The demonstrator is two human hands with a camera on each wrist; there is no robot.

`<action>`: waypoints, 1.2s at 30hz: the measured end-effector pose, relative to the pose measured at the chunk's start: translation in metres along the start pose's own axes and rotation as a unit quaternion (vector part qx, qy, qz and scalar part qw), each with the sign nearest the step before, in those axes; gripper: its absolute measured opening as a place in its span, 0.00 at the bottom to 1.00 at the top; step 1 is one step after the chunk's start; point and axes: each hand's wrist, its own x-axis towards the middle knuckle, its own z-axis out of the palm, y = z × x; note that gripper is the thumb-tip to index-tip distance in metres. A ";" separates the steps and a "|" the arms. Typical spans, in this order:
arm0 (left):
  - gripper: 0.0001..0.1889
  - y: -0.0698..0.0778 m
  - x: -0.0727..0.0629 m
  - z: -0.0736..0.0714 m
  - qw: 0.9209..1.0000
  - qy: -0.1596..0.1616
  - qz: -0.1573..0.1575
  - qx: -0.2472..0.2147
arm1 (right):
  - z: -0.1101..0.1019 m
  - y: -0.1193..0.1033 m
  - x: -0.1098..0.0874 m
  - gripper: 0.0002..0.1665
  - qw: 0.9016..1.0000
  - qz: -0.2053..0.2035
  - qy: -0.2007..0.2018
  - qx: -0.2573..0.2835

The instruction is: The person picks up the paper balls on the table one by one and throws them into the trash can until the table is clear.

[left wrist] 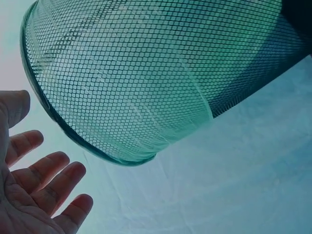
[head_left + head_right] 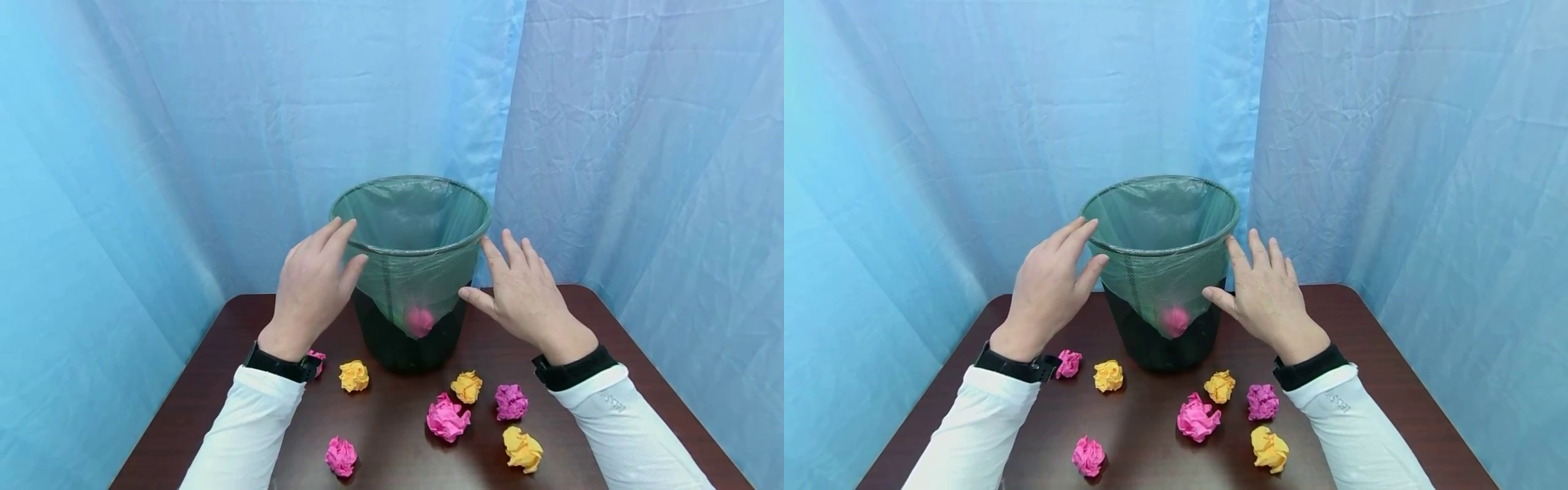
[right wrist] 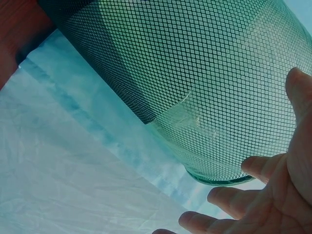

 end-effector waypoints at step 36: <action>0.49 -0.002 -0.039 -0.006 0.984 -0.123 -0.039 0.123 | 0.010 0.002 -0.008 0.57 1.000 0.000 0.015 -0.001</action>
